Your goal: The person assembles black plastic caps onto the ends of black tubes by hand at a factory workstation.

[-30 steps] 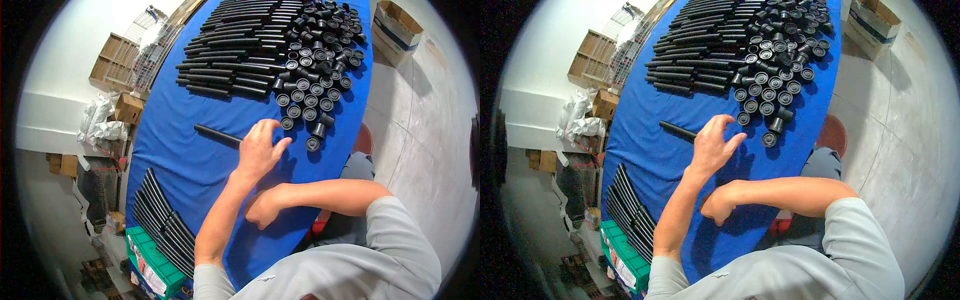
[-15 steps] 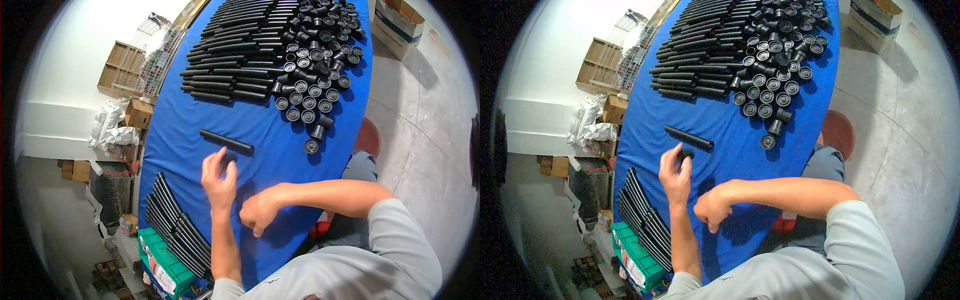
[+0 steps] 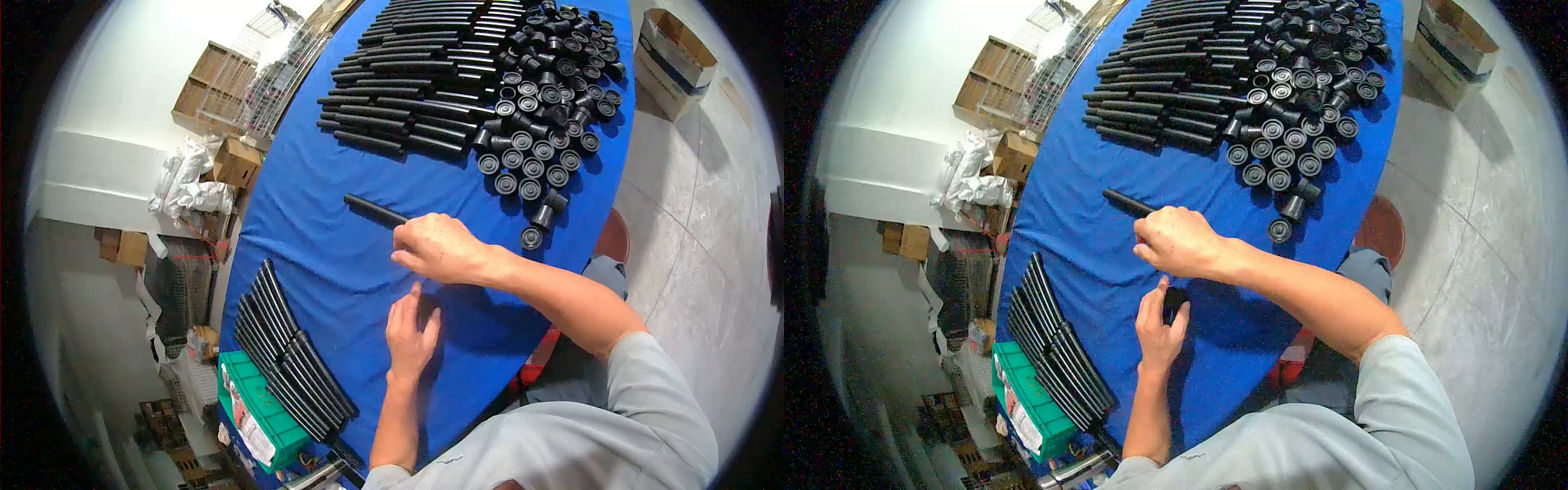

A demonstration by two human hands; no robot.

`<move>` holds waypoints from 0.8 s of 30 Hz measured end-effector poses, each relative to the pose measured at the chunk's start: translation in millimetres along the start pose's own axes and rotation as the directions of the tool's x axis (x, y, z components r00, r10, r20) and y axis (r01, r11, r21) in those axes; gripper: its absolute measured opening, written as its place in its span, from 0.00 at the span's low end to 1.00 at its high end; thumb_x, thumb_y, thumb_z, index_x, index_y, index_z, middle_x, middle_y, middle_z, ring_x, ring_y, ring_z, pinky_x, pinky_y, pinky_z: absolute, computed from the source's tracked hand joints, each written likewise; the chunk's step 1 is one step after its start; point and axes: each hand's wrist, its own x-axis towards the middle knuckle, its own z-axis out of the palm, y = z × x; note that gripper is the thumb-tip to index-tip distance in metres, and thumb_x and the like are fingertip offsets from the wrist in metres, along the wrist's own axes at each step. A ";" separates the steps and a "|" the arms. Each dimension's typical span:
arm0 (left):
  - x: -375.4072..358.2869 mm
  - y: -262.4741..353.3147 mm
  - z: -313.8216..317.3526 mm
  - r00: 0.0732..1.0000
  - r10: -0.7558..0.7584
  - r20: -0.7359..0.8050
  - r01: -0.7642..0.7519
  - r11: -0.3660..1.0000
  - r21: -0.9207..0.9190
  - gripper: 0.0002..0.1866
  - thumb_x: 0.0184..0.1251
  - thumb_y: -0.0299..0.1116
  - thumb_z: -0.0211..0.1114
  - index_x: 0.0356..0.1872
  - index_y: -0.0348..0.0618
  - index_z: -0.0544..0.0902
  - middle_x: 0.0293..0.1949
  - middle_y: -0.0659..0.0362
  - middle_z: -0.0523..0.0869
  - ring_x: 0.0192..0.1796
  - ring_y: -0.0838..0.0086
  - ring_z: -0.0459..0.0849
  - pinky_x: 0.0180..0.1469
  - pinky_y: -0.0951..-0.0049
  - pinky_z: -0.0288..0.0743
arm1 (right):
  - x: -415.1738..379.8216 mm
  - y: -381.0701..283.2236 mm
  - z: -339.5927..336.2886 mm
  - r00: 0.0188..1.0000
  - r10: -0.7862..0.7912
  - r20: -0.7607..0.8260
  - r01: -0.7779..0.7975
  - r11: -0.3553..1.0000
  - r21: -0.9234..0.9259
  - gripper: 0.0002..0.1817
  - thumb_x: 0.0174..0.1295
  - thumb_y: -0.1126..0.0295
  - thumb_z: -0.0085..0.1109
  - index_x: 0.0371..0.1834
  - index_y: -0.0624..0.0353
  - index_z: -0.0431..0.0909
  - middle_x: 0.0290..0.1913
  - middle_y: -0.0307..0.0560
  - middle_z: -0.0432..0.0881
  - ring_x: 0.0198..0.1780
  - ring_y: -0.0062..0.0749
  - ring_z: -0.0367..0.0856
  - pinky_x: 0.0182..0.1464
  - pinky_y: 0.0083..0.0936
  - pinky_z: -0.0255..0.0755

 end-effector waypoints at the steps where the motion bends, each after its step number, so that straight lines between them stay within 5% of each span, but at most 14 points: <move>1: 4.4 5.7 -5.3 1.000 -0.018 0.016 0.018 1.000 -0.025 0.28 0.57 0.27 0.76 0.62 0.37 0.83 0.47 0.48 0.86 0.48 0.54 0.85 0.53 0.58 0.80 | 0.7 1.2 -0.4 1.000 0.010 -0.021 -0.010 1.000 0.001 0.14 0.65 0.61 0.63 0.40 0.63 0.85 0.39 0.58 0.87 0.44 0.58 0.87 0.48 0.49 0.80; 7: 47.9 -39.6 -34.5 0.974 -0.195 -0.117 0.171 0.968 -0.185 0.23 0.68 0.25 0.70 0.64 0.37 0.81 0.36 0.54 0.89 0.34 0.73 0.87 0.40 0.69 0.81 | 7.9 2.7 -12.0 0.937 -0.005 -0.351 0.051 0.991 0.123 0.12 0.65 0.66 0.64 0.40 0.66 0.85 0.35 0.58 0.86 0.39 0.50 0.87 0.42 0.41 0.79; 12: 126.7 -37.2 -19.7 0.929 -0.350 0.121 0.370 0.892 -0.261 0.20 0.76 0.35 0.63 0.66 0.45 0.80 0.30 0.56 0.87 0.28 0.74 0.85 0.33 0.70 0.79 | 11.1 5.5 -19.1 0.905 0.034 -0.423 0.071 0.971 0.230 0.11 0.66 0.68 0.65 0.41 0.69 0.85 0.31 0.53 0.85 0.31 0.33 0.84 0.35 0.31 0.77; 18: 182.3 -53.9 5.5 0.763 -0.463 0.451 0.606 0.755 -0.250 0.14 0.76 0.38 0.60 0.53 0.40 0.81 0.25 0.57 0.85 0.21 0.74 0.84 0.22 0.73 0.77 | 11.8 10.7 -12.3 0.925 -0.006 -0.381 0.086 0.977 0.193 0.11 0.65 0.68 0.63 0.40 0.66 0.86 0.31 0.54 0.86 0.33 0.39 0.87 0.38 0.33 0.79; 21: 182.8 -54.9 6.9 0.764 -0.484 0.426 0.621 0.732 -0.280 0.10 0.75 0.34 0.63 0.48 0.39 0.81 0.24 0.56 0.85 0.21 0.74 0.84 0.22 0.73 0.78 | 11.3 11.0 -9.1 0.943 -0.003 -0.333 0.066 0.982 0.179 0.12 0.64 0.66 0.61 0.38 0.65 0.86 0.34 0.57 0.88 0.38 0.49 0.88 0.43 0.40 0.80; 24: 167.6 -71.6 10.8 0.828 -0.443 0.343 0.561 0.665 -0.494 0.14 0.75 0.36 0.66 0.52 0.40 0.78 0.27 0.56 0.87 0.23 0.75 0.85 0.23 0.75 0.79 | 10.1 12.4 -3.3 0.958 -0.003 -0.287 0.064 0.977 0.201 0.14 0.64 0.61 0.61 0.38 0.63 0.85 0.36 0.59 0.87 0.42 0.57 0.87 0.44 0.50 0.79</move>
